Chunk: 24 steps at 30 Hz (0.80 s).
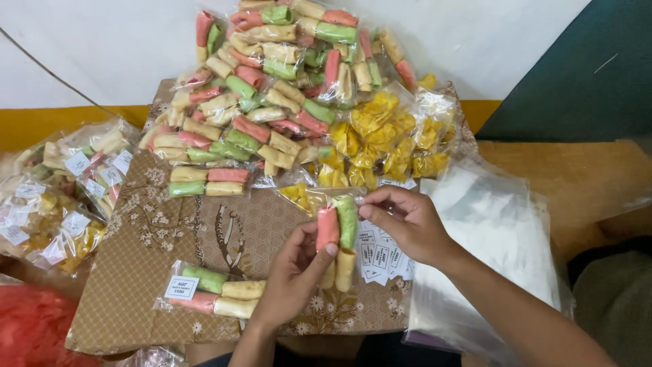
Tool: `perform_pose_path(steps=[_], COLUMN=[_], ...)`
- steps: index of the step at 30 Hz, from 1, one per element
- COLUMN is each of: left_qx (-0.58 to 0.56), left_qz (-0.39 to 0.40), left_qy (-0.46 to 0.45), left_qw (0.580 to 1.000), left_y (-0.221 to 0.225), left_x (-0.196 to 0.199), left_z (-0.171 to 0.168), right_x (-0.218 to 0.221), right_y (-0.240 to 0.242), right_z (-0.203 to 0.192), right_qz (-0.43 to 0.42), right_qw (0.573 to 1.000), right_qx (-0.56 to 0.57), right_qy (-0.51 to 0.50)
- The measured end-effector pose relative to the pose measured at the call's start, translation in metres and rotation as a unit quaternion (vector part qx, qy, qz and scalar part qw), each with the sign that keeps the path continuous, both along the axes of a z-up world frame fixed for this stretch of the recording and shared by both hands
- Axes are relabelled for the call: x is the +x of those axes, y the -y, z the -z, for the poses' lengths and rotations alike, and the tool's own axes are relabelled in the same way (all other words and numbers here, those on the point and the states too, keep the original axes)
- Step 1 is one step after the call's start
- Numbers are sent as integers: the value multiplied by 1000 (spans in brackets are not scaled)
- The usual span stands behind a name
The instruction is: Grouping small wrapped snacks with a label and placing them into larger plastic bags.
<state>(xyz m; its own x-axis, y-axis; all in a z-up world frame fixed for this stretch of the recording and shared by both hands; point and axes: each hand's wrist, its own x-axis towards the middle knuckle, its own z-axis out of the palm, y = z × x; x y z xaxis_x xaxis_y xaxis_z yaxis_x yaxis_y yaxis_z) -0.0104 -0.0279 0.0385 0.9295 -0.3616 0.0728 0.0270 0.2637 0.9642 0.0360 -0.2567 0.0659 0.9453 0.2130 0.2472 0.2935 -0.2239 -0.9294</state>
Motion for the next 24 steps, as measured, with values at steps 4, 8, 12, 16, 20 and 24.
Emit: perform_pose_path(steps=[4,8,12,16,20,24], left_qx=[-12,-25,-33,-20,-29,25], left_qz=[-5,12,21,20,-29,-77], left_qy=[-16,-24,-16,-19,26,138], left_qw=[1000,999,999,999,999,987], left_y=[-8,-17,-19,-18,-7,1], left_x=[2,4,3,9,23,27], left_z=[8,21,18,13,18,8], right_x=[-3,-3,-3,-1,7,21], right_y=[-2,-3,-6,-7,-12,-7], right_z=[-8,-14,-21,-19,-4,12], right_qz=[-16,-12,6,5,13,18], right_qw=[998,979,957,961,990,998], right_qx=[-29,-82,-119,-120,-70,36], right_qy=[50,187,266,250,124,-43])
